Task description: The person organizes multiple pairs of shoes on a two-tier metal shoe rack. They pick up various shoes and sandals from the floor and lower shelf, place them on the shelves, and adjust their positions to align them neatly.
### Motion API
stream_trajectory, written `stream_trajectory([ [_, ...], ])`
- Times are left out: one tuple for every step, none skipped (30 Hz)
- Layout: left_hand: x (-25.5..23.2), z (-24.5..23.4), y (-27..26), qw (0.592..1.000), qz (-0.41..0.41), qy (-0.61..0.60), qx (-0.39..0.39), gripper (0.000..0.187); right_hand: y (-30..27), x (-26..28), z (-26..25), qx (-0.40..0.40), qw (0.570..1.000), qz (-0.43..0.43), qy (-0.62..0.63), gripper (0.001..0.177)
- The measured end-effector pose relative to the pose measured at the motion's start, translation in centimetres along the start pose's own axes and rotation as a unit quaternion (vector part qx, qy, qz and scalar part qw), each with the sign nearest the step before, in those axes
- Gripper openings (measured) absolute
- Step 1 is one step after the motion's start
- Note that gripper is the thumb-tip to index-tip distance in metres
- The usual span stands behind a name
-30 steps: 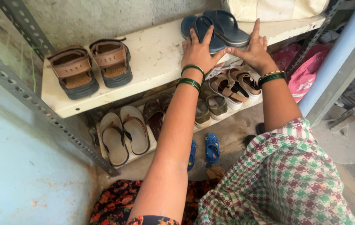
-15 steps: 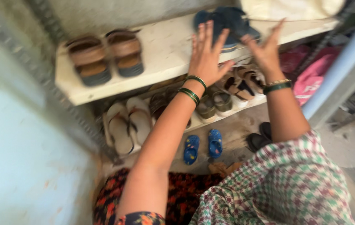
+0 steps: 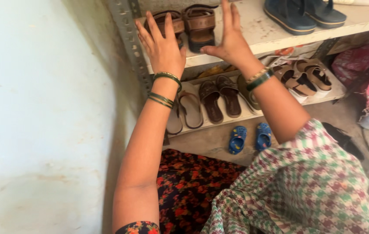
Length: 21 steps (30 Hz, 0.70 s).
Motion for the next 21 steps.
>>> stream_trajectory([
  [1.0, 0.4, 0.1, 1.000, -0.014, 0.010, 0.023, 0.105, 0.2, 0.5, 0.8, 0.015, 1.000, 0.017, 0.006, 0.134],
  [2.0, 0.8, 0.2, 0.998, -0.029, 0.020, 0.046, 0.107, 0.4, 1.1, 1.3, 0.015, 1.000, 0.009, -0.019, 0.129],
  [2.8, 1.5, 0.4, 0.995, -0.050, 0.003, 0.086, 0.109, 0.6, 1.6, 1.8, 0.015, 0.999, 0.002, -0.045, 0.124],
  [3.5, 2.1, 0.6, 0.989, -0.072, -0.013, 0.126, 0.111, 0.8, 2.0, 2.2, 0.015, 0.997, -0.005, -0.071, 0.119],
  [4.0, 2.8, 0.6, 0.981, -0.093, -0.031, 0.167, 0.113, 0.8, 1.8, 2.5, 0.026, 0.998, 0.020, -0.053, 0.114],
  [4.3, 3.1, 0.6, 0.977, -0.095, -0.032, 0.189, 0.117, 0.8, 1.5, 2.8, 0.038, 0.998, 0.045, -0.034, 0.108],
  [4.4, 3.5, 0.7, 0.972, -0.097, -0.036, 0.210, 0.122, 0.7, 1.1, 2.8, 0.049, 0.996, 0.071, -0.018, 0.103],
  [4.4, 3.8, 0.7, 0.967, -0.098, -0.039, 0.231, 0.127, 0.5, 1.1, 2.7, 0.033, 0.997, 0.059, -0.029, 0.101],
  [4.1, 4.0, 0.9, 0.966, -0.088, -0.040, 0.239, 0.124, 0.2, 1.0, 2.3, 0.015, 0.998, 0.046, -0.042, 0.099],
  [3.9, 4.2, 1.1, 0.965, -0.078, -0.041, 0.248, 0.121, 0.1, 0.9, 1.8, -0.002, 0.998, 0.033, -0.055, 0.097],
  [3.7, 4.3, 1.6, 0.964, -0.066, -0.041, 0.255, 0.118, 0.1, 0.4, 1.3, 0.001, 0.997, 0.043, -0.059, 0.097],
  [3.5, 4.2, 2.1, 0.966, -0.068, -0.040, 0.247, 0.113, 0.0, -0.2, 0.2, 0.003, 0.997, 0.053, -0.063, 0.097],
  [3.5, 4.2, 2.4, 0.967, -0.071, -0.039, 0.241, 0.108, -0.3, -1.0, -0.9, 0.006, 0.996, 0.064, -0.066, 0.097],
  [3.3, 4.3, 2.7, 0.968, -0.075, -0.037, 0.235, 0.103, -0.5, -1.6, -2.7, 0.004, 0.997, 0.040, -0.069, 0.097],
  [3.0, 4.4, 2.7, 0.971, -0.080, -0.046, 0.222, 0.099, -0.8, -2.4, -5.0, 0.002, 0.997, 0.016, -0.072, 0.097],
  [2.7, 4.4, 2.6, 0.973, -0.085, -0.055, 0.209, 0.095, -1.1, -3.0, -6.9, 0.001, 0.997, -0.007, -0.074, 0.096],
  [2.3, 4.4, 2.5, 0.975, -0.089, -0.065, 0.195, 0.091, -1.6, -3.9, -8.3, 0.016, 0.995, -0.002, -0.099, 0.095],
  [1.5, 4.4, 2.3, 0.976, -0.092, -0.087, 0.176, 0.090, -2.2, -4.7, -9.5, 0.030, 0.992, 0.003, -0.123, 0.094],
  [0.2, 4.7, 2.1, 0.977, -0.096, -0.110, 0.156, 0.089, -2.7, -5.5, -10.6, 0.045, 0.988, 0.009, -0.148, 0.093],
  [-1.2, 4.9, 1.9, 0.977, -0.100, -0.133, 0.136, 0.088, -2.9, -6.4, -11.2, 0.048, 0.990, 0.031, -0.131, 0.092],
  [-2.8, 5.4, 1.6, 0.974, -0.103, -0.137, 0.151, 0.087, -3.1, -7.1, -11.4, 0.051, 0.991, 0.052, -0.115, 0.092],
])
Point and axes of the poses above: each hand's wrist, its own y-axis towards the middle knuckle, its own z-axis out of the palm, x = y × z, the point moved 6 cm from there along y, towards the middle knuckle, and after that the axes turned 3 degrees about -x, right-handed, at the moved point
